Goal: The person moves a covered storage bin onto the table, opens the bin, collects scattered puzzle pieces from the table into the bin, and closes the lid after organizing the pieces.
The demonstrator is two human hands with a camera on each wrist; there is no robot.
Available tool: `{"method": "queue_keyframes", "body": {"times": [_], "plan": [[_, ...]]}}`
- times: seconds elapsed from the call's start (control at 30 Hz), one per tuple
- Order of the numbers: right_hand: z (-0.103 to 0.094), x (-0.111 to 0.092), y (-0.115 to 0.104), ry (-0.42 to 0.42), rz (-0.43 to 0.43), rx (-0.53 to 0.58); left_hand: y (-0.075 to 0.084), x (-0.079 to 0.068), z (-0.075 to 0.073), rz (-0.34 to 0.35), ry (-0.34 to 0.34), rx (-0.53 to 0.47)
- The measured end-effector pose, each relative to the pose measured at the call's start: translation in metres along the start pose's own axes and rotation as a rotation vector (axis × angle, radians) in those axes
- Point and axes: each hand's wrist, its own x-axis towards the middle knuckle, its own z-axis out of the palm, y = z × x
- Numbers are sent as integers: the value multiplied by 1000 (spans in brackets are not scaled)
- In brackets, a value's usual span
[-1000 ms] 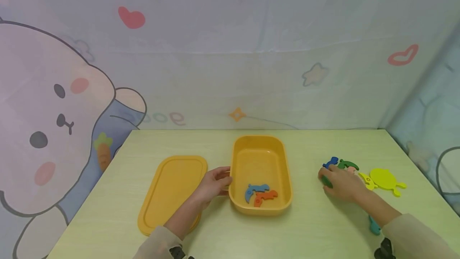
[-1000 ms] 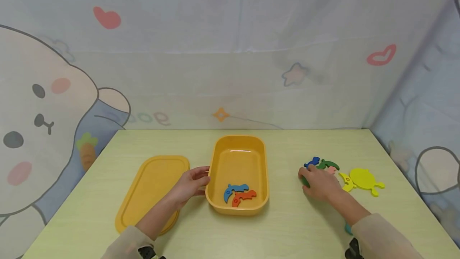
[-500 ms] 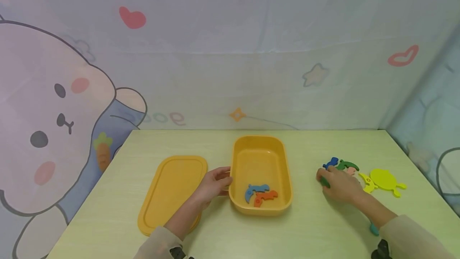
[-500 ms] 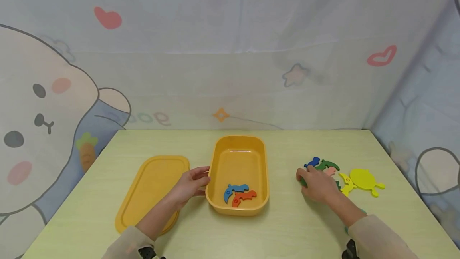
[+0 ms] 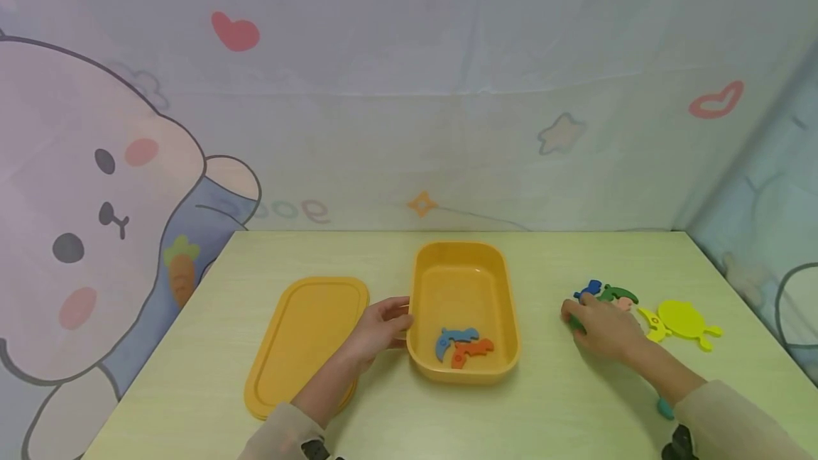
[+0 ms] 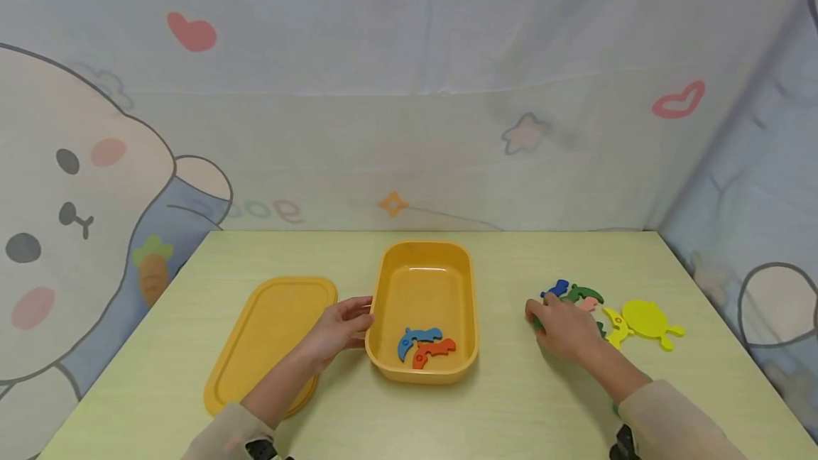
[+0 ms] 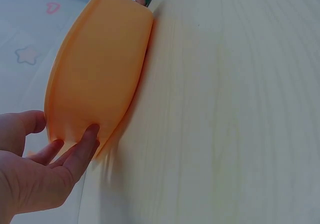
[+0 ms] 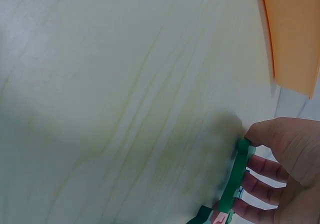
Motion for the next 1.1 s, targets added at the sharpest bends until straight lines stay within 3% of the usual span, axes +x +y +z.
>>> {"method": "queue_keyframes", "body": {"times": [0.5, 1.1], "plan": [[-17, 10, -4, -5, -11, -50, 1, -1, 1, -3, -2, -6], [-40, 36, -13, 10, -114, -58, 1, -1, -1, 4, -10, -5]]}}
